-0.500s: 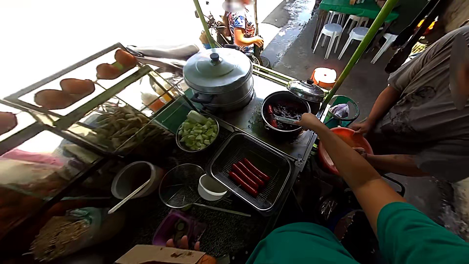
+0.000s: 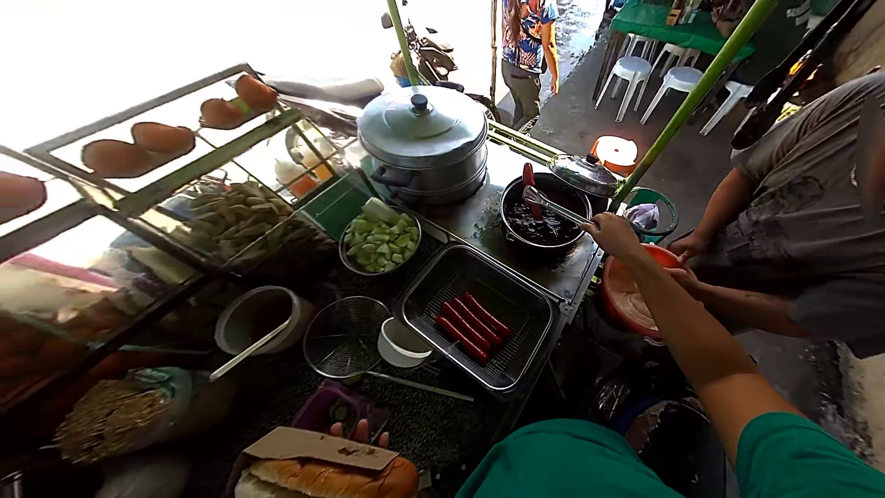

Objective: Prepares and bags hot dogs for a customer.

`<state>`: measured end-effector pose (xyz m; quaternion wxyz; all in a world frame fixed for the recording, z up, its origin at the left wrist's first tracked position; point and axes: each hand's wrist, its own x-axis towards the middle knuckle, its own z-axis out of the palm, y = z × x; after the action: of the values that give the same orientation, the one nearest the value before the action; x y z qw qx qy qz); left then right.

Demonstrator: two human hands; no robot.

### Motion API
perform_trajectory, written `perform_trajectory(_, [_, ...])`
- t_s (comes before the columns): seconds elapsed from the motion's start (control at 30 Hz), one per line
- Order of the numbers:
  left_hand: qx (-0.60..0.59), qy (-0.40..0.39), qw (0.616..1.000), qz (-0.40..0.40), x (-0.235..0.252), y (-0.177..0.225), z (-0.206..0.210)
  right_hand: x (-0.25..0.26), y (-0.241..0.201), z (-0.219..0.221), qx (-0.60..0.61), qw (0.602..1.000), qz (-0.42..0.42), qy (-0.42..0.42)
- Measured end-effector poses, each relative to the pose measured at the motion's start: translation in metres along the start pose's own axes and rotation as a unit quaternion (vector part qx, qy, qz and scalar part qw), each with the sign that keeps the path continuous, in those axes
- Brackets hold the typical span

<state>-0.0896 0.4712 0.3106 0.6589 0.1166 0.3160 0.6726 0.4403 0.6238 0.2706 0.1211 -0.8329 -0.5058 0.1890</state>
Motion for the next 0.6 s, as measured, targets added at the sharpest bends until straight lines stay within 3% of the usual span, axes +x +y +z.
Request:
perform_trajectory(0.17, [0.038, 0.04, 0.998, 0.015, -0.008, 0.001, 0.006, -0.009, 0.002, 0.004, -0.019, 1.0, -0.009, 0.024])
perform_trajectory(0.33, [-0.049, -0.015, 0.999, -0.009, -0.009, 0.005, -0.035, -0.012, 0.016, 0.02, -0.048, 0.998, -0.006, 0.03])
perform_trajectory(0.5, [-0.076, 0.076, 0.994, 0.004, -0.015, -0.004, -0.026, -0.019, 0.023, 0.022, -0.067, 0.998, -0.007, 0.01])
perform_trajectory(0.6, [-0.099, 0.11, 0.989, 0.011, -0.017, -0.004, -0.029, 0.0, 0.046, 0.036, -0.08, 0.995, -0.053, 0.029])
